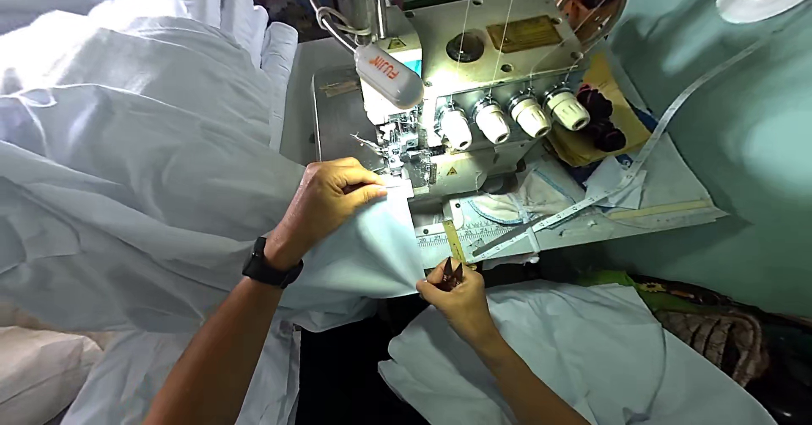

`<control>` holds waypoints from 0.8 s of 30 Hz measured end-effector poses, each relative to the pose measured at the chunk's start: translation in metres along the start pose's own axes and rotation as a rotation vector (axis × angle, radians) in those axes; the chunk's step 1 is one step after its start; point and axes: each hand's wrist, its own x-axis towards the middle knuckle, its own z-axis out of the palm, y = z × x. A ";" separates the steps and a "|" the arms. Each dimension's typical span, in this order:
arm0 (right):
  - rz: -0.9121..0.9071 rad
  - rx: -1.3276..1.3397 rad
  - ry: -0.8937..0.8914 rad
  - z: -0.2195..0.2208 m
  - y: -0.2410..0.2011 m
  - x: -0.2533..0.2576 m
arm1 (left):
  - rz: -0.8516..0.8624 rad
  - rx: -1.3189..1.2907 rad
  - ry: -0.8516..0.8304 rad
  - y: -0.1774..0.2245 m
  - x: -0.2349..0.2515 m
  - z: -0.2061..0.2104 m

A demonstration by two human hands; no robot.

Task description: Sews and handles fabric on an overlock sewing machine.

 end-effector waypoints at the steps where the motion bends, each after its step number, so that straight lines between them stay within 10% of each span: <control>1: 0.006 0.007 0.006 0.001 0.000 -0.001 | -0.037 0.015 0.030 0.002 -0.001 0.002; 11: -0.421 -0.203 -0.103 -0.004 0.000 -0.019 | -0.029 0.820 0.236 0.045 -0.038 0.075; 24: -0.530 -0.207 0.038 0.029 -0.040 0.048 | -0.171 0.354 0.057 0.000 0.024 0.014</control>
